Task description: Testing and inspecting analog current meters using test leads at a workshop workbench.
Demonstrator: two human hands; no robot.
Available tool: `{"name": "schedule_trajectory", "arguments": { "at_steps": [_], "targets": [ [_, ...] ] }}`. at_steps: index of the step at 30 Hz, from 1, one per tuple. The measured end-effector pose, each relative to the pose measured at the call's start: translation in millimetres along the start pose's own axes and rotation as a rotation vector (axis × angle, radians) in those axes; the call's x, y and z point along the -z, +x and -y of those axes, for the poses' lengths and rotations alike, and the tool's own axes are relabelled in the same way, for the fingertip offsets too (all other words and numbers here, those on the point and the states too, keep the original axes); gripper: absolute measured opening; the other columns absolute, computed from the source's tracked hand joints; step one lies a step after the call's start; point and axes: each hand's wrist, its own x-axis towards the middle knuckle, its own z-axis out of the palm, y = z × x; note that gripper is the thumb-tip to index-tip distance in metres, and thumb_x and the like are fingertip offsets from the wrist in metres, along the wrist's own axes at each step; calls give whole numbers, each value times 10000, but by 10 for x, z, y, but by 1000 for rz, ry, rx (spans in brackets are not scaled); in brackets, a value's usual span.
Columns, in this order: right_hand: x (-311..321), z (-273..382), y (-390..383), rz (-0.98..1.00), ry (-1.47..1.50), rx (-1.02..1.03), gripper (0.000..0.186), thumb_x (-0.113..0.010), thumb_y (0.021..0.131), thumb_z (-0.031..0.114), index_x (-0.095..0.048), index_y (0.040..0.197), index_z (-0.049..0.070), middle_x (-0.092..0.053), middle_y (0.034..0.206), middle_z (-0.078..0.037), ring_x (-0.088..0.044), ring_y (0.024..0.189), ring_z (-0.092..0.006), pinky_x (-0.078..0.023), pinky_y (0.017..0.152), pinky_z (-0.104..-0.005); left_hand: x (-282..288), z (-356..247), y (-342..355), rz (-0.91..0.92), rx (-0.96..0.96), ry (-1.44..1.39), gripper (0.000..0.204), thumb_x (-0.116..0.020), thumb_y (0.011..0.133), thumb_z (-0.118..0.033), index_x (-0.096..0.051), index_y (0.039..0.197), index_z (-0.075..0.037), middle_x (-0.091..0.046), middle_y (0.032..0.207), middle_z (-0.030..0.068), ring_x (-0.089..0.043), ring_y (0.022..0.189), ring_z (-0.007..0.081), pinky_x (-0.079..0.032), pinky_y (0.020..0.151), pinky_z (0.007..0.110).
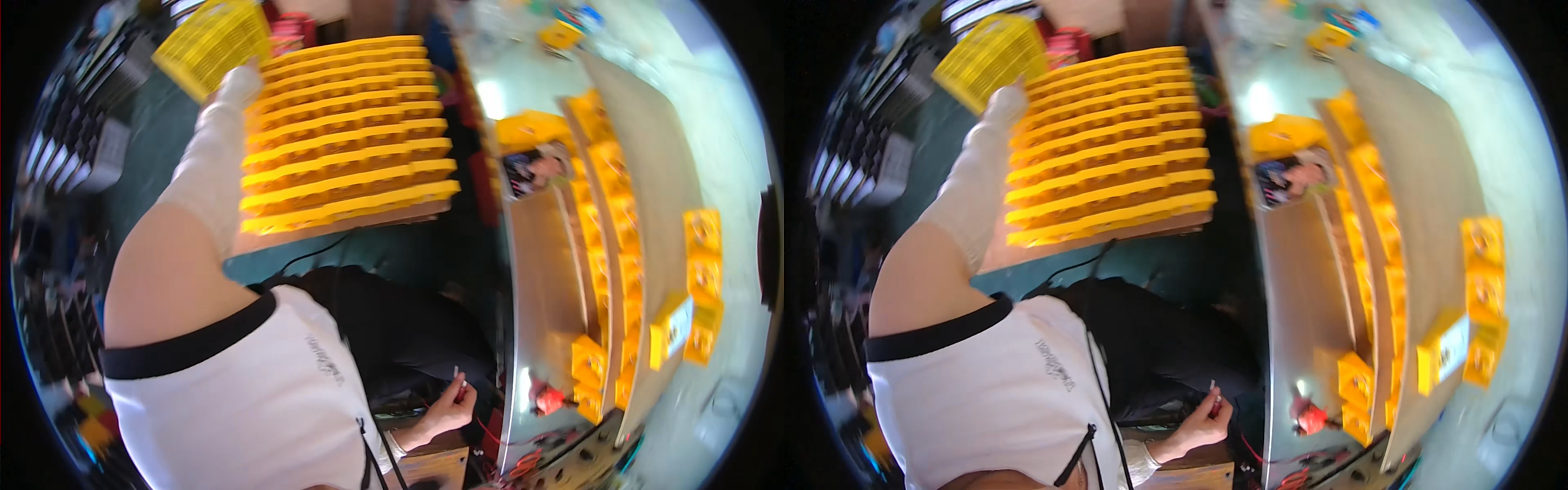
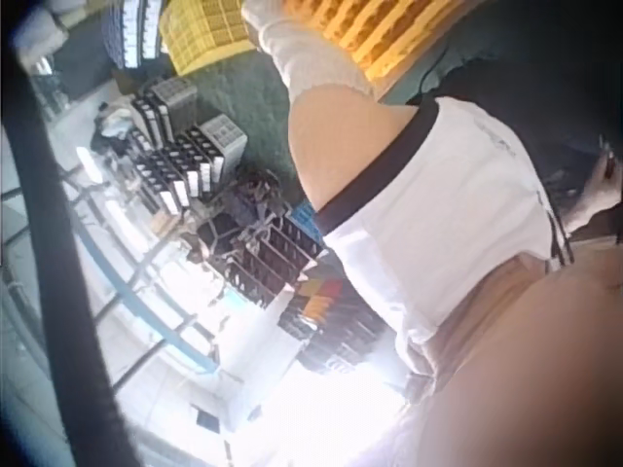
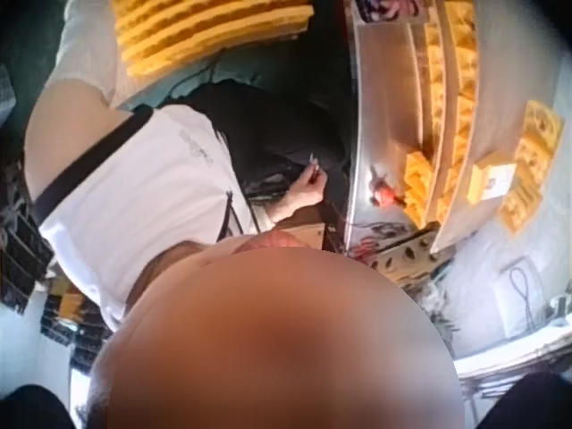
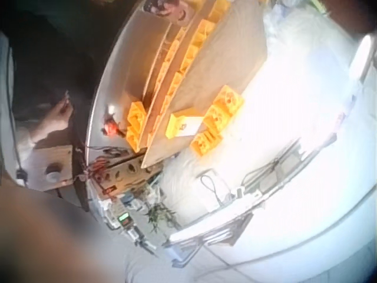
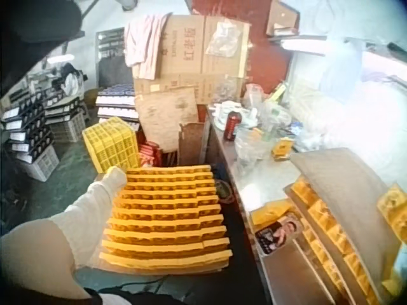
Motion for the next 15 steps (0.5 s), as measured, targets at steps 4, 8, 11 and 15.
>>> {"name": "schedule_trajectory", "arguments": {
  "at_steps": [4, 8, 11, 15],
  "targets": [
    [67, -86, 17, 24, -142, -74, 188, -779, 818, 197, -701, 810, 25, -624, 637, -121, -566, 514, -213, -445, 493, -321, 440, -206, 630, 138, 461, -554, 571, -441, 946, -342, -375, 1447, -75, -634, 1096, 281, -631, 1040, 390, -491, 906, 493],
    [25, -29, 159, -87, -58, 22, 156, -774, 806, 152, -712, 905, 49, -670, 717, -97, -630, 616, -226, -496, 596, -339, 1950, -833, 1219, -543, 270, -1001, 691, -684, 856, -438, -456, 1376, -44, -586, 1249, 240, -573, 1157, 367, -454, 979, 422],
    [9, 119, 309, -126, -10, 108, 186, -753, 811, 92, -702, 982, 38, -668, 773, -85, -628, 697, -245, -496, 640, -354, 3574, -1589, 1077, -1058, -363, -1245, 565, -708, 865, -329, -541, 1294, -3, -602, 1242, 200, -561, 1186, 323, -438, 994, 384],
    [1, 353, 333, -164, 98, 92, 208, -784, 777, 76, -698, 962, 40, -642, 730, -94, -613, 631, -231, -482, 586, -335, 5594, -2589, 262, -947, -1024, -1578, 782, -795, 752, -289, -441, 1388, -5, -490, 1368, 213, -435, 1313, 321, -345, 1104, 409]
  ]
}}
